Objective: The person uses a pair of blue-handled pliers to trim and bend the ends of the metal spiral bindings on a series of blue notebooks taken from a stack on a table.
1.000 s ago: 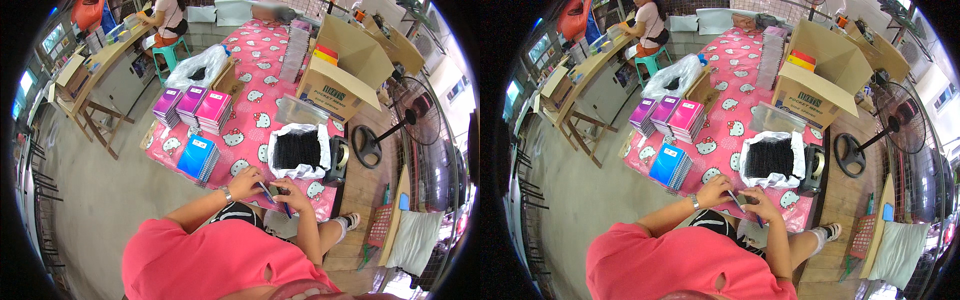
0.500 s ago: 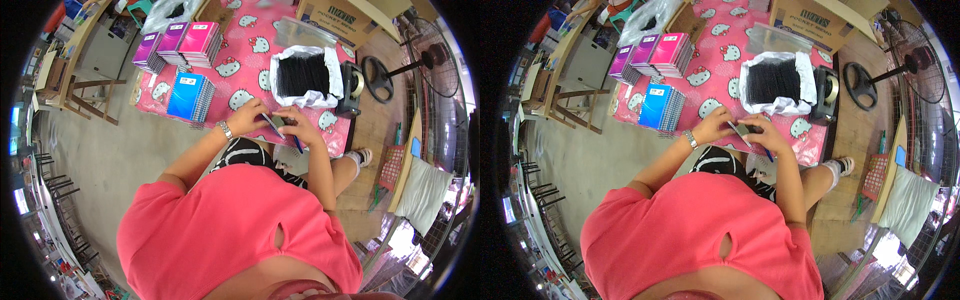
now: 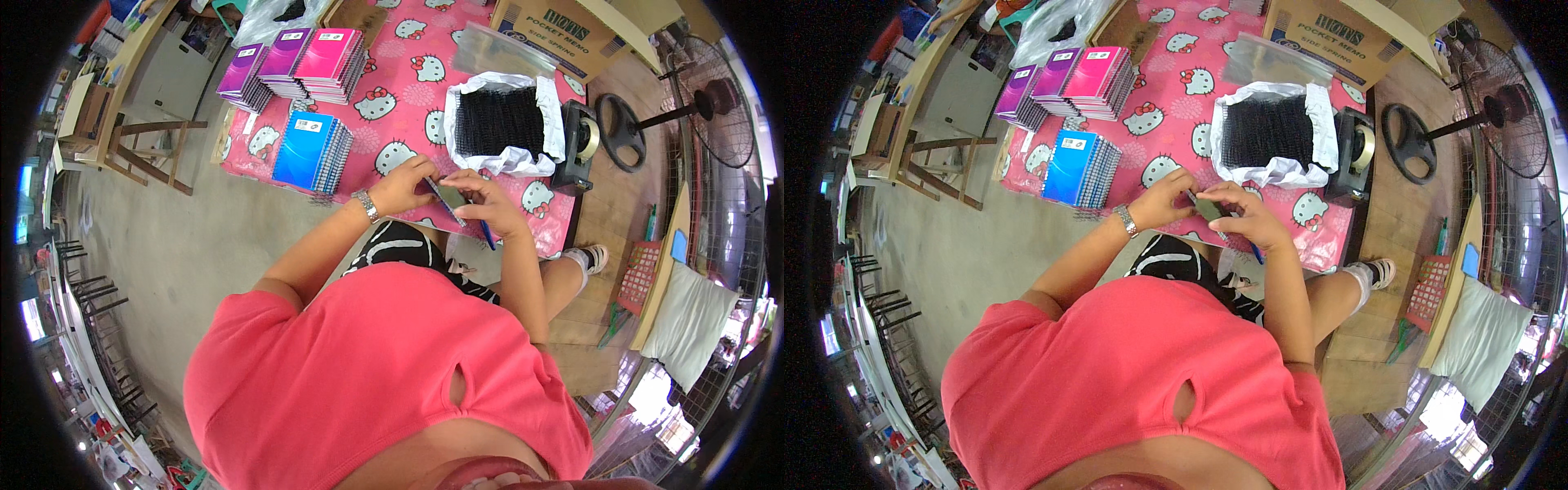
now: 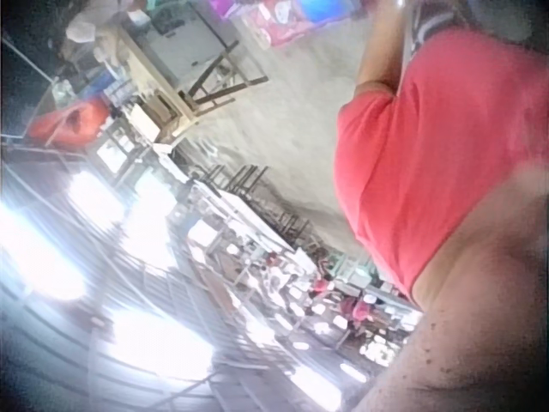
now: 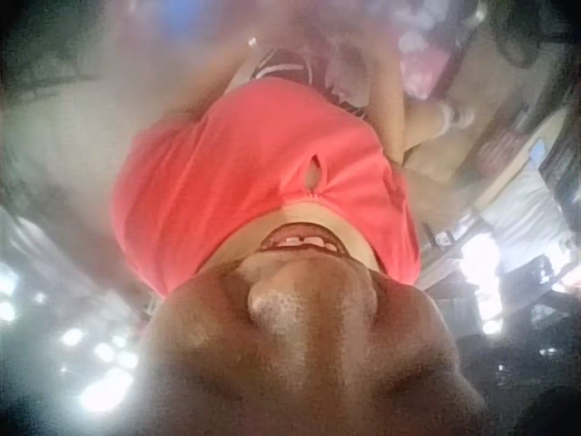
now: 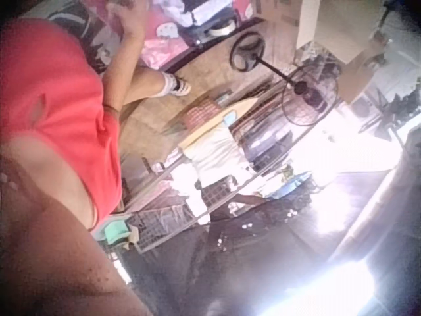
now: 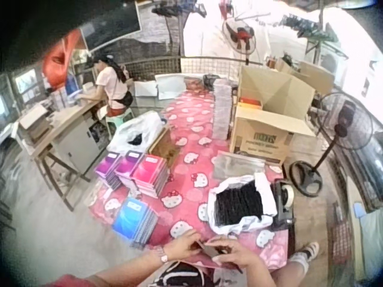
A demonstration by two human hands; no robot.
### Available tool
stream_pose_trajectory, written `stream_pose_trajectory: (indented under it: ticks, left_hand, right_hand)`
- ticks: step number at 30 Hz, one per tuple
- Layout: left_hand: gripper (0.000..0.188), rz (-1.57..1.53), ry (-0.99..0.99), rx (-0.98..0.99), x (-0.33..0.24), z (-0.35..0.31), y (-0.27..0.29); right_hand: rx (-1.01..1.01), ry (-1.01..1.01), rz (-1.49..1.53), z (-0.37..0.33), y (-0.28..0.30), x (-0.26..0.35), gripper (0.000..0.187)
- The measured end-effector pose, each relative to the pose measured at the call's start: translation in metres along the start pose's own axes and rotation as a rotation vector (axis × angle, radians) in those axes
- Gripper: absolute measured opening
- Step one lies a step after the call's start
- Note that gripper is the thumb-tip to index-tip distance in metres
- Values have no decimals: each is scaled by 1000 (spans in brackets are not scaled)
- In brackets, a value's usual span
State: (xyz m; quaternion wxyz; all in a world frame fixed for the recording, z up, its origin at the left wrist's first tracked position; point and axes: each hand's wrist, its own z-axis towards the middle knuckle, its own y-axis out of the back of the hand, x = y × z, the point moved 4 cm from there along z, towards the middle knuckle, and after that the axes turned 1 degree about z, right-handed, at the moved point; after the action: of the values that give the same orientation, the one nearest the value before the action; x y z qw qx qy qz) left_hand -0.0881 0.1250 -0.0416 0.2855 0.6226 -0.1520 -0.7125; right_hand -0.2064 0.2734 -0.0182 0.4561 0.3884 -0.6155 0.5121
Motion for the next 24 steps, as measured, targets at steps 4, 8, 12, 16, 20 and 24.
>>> stream_pose_trajectory:
  ticks: [4, 8, 12, 16, 20, 24]
  left_hand:
    - [35, -1, -32, -2, -1, 0, 4]
    - [35, -63, -5, -34, 8, 2, 2]
    - [31, -3, 12, -82, 12, -3, 2]
    - [26, -66, 148, -133, 15, -13, 7]
    - [22, -39, 271, -231, 16, -34, 14]
    - [20, 32, 277, -380, 10, -50, 12]
  right_hand:
    - [-171, -156, -512, 4, 6, -1, 55]
    - [8, 17, 10, 3, 0, 2, 50]
    - [-152, -102, -285, -1, 9, 2, 50]
    - [-249, 29, -163, -46, 39, 5, 51]
    - [-714, -186, -1131, -104, 78, -10, 51]
    - [-1047, -169, -1751, -109, 47, -12, 60]
